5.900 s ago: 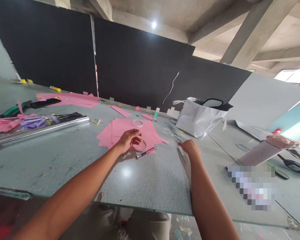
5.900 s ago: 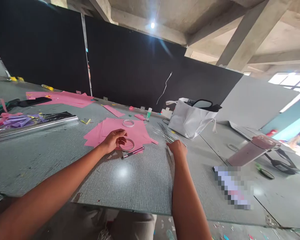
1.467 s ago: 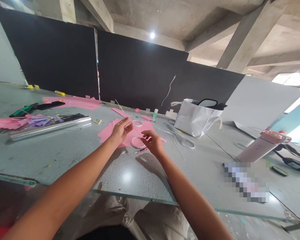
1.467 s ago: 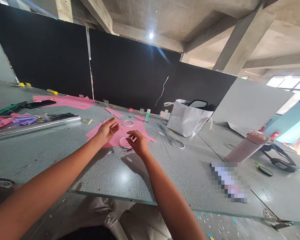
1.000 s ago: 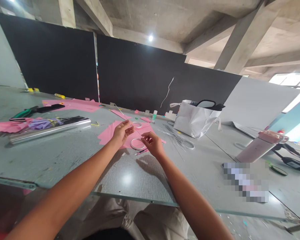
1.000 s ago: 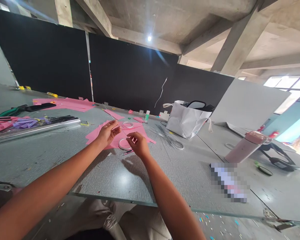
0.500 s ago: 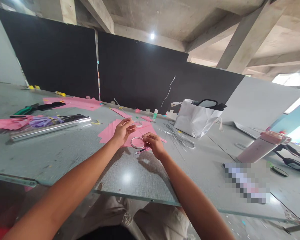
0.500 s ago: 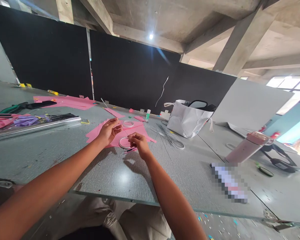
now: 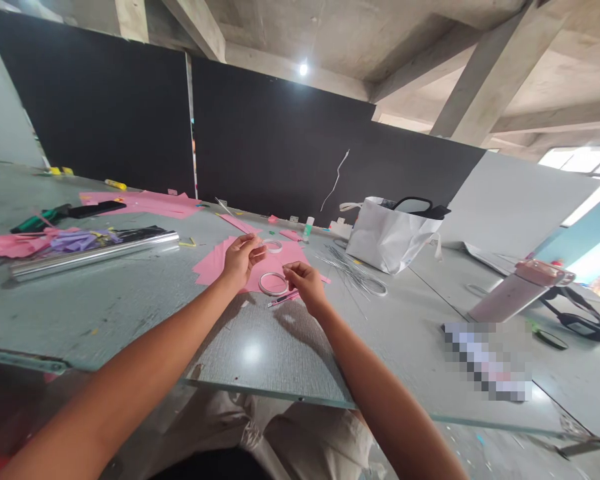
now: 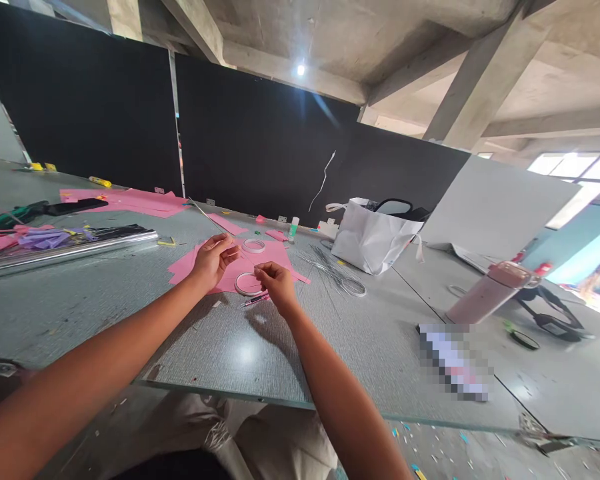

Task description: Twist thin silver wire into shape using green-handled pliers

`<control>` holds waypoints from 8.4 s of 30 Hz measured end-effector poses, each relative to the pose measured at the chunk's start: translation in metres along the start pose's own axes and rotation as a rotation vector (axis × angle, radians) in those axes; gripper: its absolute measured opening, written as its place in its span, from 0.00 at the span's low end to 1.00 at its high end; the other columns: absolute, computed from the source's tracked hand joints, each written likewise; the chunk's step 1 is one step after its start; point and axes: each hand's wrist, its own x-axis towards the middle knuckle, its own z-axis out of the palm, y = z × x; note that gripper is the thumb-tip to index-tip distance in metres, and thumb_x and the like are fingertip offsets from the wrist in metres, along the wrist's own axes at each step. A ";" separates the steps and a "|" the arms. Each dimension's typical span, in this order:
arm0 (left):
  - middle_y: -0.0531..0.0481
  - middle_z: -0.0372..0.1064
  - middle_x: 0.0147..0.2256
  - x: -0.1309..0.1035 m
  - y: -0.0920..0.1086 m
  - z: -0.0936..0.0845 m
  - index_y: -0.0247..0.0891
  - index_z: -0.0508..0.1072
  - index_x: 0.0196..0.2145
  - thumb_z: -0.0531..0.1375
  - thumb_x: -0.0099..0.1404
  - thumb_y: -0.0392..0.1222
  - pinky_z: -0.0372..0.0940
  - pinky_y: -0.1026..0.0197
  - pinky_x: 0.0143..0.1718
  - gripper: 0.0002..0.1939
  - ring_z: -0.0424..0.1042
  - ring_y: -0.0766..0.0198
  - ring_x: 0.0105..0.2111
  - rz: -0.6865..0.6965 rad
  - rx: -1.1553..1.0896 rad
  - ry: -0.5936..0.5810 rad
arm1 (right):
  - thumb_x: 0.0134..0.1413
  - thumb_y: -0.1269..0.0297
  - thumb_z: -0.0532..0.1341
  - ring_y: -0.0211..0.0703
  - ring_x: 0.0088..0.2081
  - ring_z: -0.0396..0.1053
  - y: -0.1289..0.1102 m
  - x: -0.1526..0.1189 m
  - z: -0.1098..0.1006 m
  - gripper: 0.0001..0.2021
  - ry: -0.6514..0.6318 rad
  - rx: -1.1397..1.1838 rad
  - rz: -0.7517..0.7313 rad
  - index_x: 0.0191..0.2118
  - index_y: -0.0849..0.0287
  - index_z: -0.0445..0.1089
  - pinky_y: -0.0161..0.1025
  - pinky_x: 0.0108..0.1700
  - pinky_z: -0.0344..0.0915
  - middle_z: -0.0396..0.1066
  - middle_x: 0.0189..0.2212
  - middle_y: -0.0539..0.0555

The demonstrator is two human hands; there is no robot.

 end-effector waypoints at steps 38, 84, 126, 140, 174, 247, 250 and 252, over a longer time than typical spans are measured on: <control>0.53 0.70 0.35 0.006 0.002 -0.004 0.39 0.66 0.39 0.69 0.49 0.47 0.68 0.68 0.19 0.22 0.72 0.70 0.22 0.250 0.157 0.098 | 0.43 0.54 0.61 0.36 0.22 0.57 -0.006 0.002 -0.012 0.12 0.309 -0.188 -0.189 0.23 0.58 0.68 0.36 0.27 0.54 0.60 0.18 0.46; 0.45 0.77 0.34 -0.015 -0.007 -0.003 0.38 0.78 0.27 0.65 0.56 0.53 0.66 0.67 0.20 0.14 0.71 0.69 0.19 0.534 0.847 -0.524 | 0.44 0.54 0.59 0.37 0.23 0.57 -0.020 -0.005 -0.002 0.12 0.168 -0.255 -0.249 0.23 0.57 0.66 0.36 0.28 0.56 0.63 0.19 0.47; 0.43 0.71 0.43 -0.009 -0.002 -0.002 0.43 0.76 0.42 0.62 0.60 0.45 0.57 0.50 0.49 0.12 0.67 0.51 0.45 1.063 1.343 -0.321 | 0.35 0.57 0.64 0.33 0.23 0.56 -0.013 0.004 -0.014 0.10 0.099 0.203 0.071 0.23 0.58 0.66 0.34 0.26 0.59 0.58 0.19 0.45; 0.49 0.76 0.31 -0.017 0.008 0.007 0.46 0.79 0.27 0.64 0.59 0.47 0.53 0.50 0.46 0.06 0.66 0.56 0.36 0.913 1.331 -0.560 | 0.34 0.57 0.66 0.32 0.21 0.54 -0.012 0.003 -0.016 0.12 -0.039 0.127 0.088 0.23 0.58 0.68 0.34 0.27 0.52 0.60 0.18 0.44; 0.49 0.78 0.32 -0.019 0.003 0.012 0.37 0.80 0.31 0.59 0.60 0.49 0.62 0.63 0.32 0.14 0.71 0.64 0.30 0.505 1.093 -0.459 | 0.43 0.55 0.62 0.36 0.25 0.56 -0.022 0.000 -0.009 0.11 0.176 -0.108 -0.191 0.24 0.57 0.68 0.36 0.30 0.56 0.62 0.20 0.46; 0.55 0.62 0.16 -0.038 0.004 0.034 0.35 0.75 0.29 0.66 0.52 0.52 0.45 0.68 0.14 0.16 0.56 0.74 0.14 -0.119 0.657 -0.366 | 0.47 0.58 0.57 0.38 0.26 0.55 -0.035 -0.013 -0.001 0.10 0.274 -0.206 -0.360 0.22 0.54 0.58 0.38 0.32 0.55 0.58 0.20 0.47; 0.54 0.62 0.17 -0.038 0.005 0.034 0.35 0.73 0.27 0.66 0.53 0.50 0.44 0.69 0.14 0.14 0.55 0.75 0.14 -0.161 0.628 -0.411 | 0.48 0.62 0.57 0.39 0.26 0.55 -0.038 -0.015 -0.004 0.08 0.266 -0.316 -0.381 0.22 0.54 0.58 0.38 0.32 0.55 0.58 0.20 0.47; 0.53 0.64 0.17 -0.037 0.006 0.034 0.35 0.73 0.26 0.65 0.53 0.51 0.45 0.68 0.14 0.15 0.54 0.75 0.14 -0.168 0.640 -0.440 | 0.47 0.64 0.57 0.39 0.27 0.55 -0.038 -0.016 -0.006 0.07 0.259 -0.392 -0.415 0.22 0.54 0.58 0.38 0.33 0.55 0.58 0.21 0.47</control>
